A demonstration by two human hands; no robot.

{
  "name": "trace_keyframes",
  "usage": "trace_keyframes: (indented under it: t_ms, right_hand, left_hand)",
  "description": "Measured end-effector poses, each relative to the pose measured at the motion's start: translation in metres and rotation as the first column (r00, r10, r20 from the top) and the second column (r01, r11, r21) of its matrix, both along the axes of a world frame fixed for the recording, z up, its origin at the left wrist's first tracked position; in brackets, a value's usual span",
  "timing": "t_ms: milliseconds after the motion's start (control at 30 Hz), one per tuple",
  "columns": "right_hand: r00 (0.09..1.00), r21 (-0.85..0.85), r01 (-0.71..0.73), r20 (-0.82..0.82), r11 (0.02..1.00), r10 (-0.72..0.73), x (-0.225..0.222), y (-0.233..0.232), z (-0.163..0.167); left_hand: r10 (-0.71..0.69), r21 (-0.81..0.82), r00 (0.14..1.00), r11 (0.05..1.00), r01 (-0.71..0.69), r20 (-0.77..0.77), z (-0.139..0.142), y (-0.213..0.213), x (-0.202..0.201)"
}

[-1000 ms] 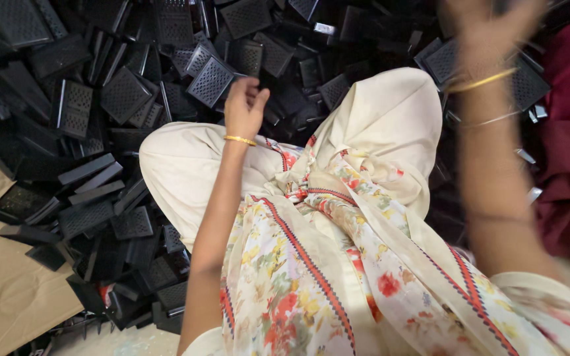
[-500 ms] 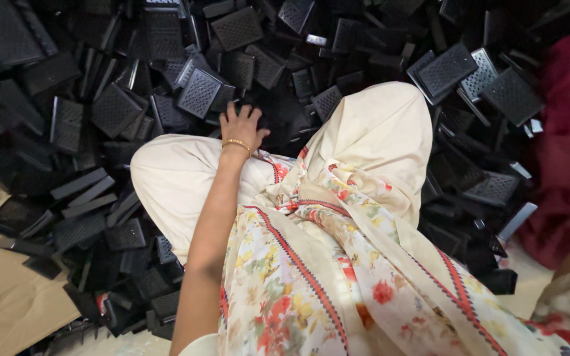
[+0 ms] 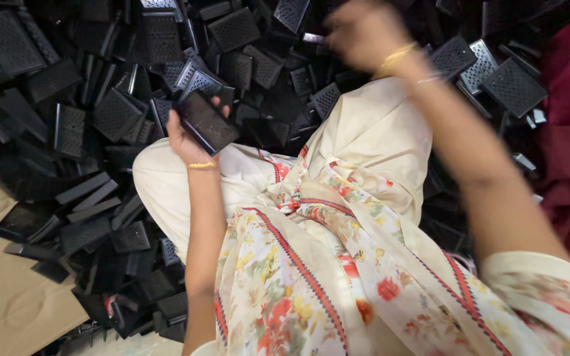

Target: The person sits on the floor in front of a large pile of black molded plastic components. They pick up individual parts, turn them over in both hands, and place them back onto the pile, repeating this handling cycle throughout the clip.

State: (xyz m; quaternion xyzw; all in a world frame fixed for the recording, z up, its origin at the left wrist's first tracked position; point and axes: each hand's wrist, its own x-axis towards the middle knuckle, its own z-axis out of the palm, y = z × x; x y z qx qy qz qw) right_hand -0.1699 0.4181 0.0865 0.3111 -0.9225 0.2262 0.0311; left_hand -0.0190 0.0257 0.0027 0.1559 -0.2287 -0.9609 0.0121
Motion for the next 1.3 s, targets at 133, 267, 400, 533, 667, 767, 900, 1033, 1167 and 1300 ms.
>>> trace_keyframes:
  t_ms: [133,267,400,533,667,767,900,1033,1167,1300]
  right_hand:
    - [0.98,0.043,-0.057,0.192,0.997,0.048,0.012,-0.134,-0.099]
    - [0.991,0.241,0.104,0.051,0.965,-0.12,0.025,-0.202,-0.106]
    - [0.985,0.332,0.168,-0.014,0.928,-0.173,0.024,-0.217,-0.1]
    - [0.981,0.34,0.159,0.047,0.927,-0.186,0.026,-0.216,-0.1]
    - [0.988,0.403,0.125,0.036,0.906,-0.152,0.038,-0.216,-0.088]
    - [0.98,0.504,0.132,0.062,0.854,-0.188,0.05,-0.216,-0.077]
    - [0.977,0.611,0.182,-0.025,0.77,-0.21,0.061,-0.211,-0.077]
    - [0.972,0.486,0.215,-0.017,0.847,-0.236,0.075,-0.192,-0.088]
    - [0.938,0.292,0.288,0.105,0.912,-0.33,0.087,-0.168,-0.091]
    - [0.908,-0.012,0.417,0.052,0.909,-0.416,0.095,-0.158,-0.081]
  left_hand:
    - [0.049,0.168,0.999,0.985,-0.048,-0.004,0.019,-0.009,0.019]
    - [-0.026,0.275,0.999,0.961,0.035,-0.037,0.01,-0.021,0.029]
    - [-0.02,0.255,0.996,0.966,0.043,-0.09,0.002,-0.028,0.028]
    - [-0.052,0.246,0.993,0.966,0.076,-0.103,0.007,-0.03,0.029]
    - [-0.075,0.241,0.995,0.966,0.09,-0.073,0.012,-0.033,0.035]
    - [-0.06,0.226,0.995,0.971,0.076,-0.076,0.008,-0.032,0.041]
    - [-0.01,0.151,0.997,0.988,0.021,-0.079,-0.002,-0.03,0.046]
    - [0.075,0.01,0.989,0.997,-0.074,-0.125,-0.015,-0.027,0.051]
    - [0.165,-0.321,0.981,0.928,-0.191,-0.107,-0.021,-0.015,0.052]
    - [0.103,-0.66,0.979,0.726,-0.193,-0.173,-0.001,0.001,0.053]
